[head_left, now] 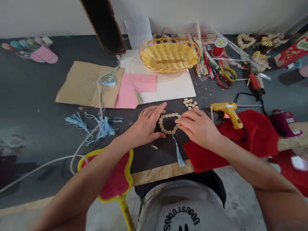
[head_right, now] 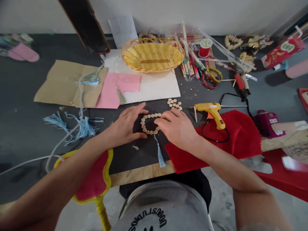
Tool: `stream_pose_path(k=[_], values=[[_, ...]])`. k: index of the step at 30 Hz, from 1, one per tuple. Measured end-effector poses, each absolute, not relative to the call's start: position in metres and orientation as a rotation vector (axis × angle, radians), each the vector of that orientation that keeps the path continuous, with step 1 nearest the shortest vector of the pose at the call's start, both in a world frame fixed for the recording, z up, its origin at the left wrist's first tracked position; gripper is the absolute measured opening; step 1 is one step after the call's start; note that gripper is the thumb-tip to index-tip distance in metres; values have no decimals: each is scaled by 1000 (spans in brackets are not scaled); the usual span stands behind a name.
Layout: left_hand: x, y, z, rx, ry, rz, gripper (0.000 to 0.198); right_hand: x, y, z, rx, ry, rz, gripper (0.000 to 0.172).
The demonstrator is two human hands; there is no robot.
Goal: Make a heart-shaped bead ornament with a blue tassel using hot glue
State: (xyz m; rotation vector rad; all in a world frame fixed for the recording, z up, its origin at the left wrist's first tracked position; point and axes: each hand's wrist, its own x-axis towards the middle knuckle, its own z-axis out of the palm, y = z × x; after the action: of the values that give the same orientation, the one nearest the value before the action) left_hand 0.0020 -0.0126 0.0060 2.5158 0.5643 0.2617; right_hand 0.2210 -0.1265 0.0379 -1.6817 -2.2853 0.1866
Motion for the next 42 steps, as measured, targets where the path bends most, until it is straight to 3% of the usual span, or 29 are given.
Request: stream_pose_path(k=[8, 15, 25, 30, 33, 35, 37, 42], values=[[2, -15, -1, 2403, 592, 321, 114, 189, -81, 33, -1746, -2559, 263, 16], [1, -15, -1, 2408, 561, 372, 112, 187, -84, 34, -1704, -2669, 57, 19], [0, -13, 0, 2418, 562, 425, 111, 247, -149, 62, -1924, -1911, 239, 16], [-2, -13, 12, 2429, 539, 479, 99, 262, -169, 48, -1991, -1379, 599, 33], [-3, -16, 19, 2416, 528, 569, 98, 255, -165, 36, -1792, -1188, 877, 18], [-4, -18, 22, 2411, 529, 616, 99, 245, -159, 30, -1592, -1102, 1120, 45], [-4, -21, 25, 2395, 545, 624, 100, 234, -153, 26, -1420, -1042, 1361, 56], [-4, -29, 30, 2349, 571, 627, 100, 213, -146, 20, -1274, -1053, 1582, 30]])
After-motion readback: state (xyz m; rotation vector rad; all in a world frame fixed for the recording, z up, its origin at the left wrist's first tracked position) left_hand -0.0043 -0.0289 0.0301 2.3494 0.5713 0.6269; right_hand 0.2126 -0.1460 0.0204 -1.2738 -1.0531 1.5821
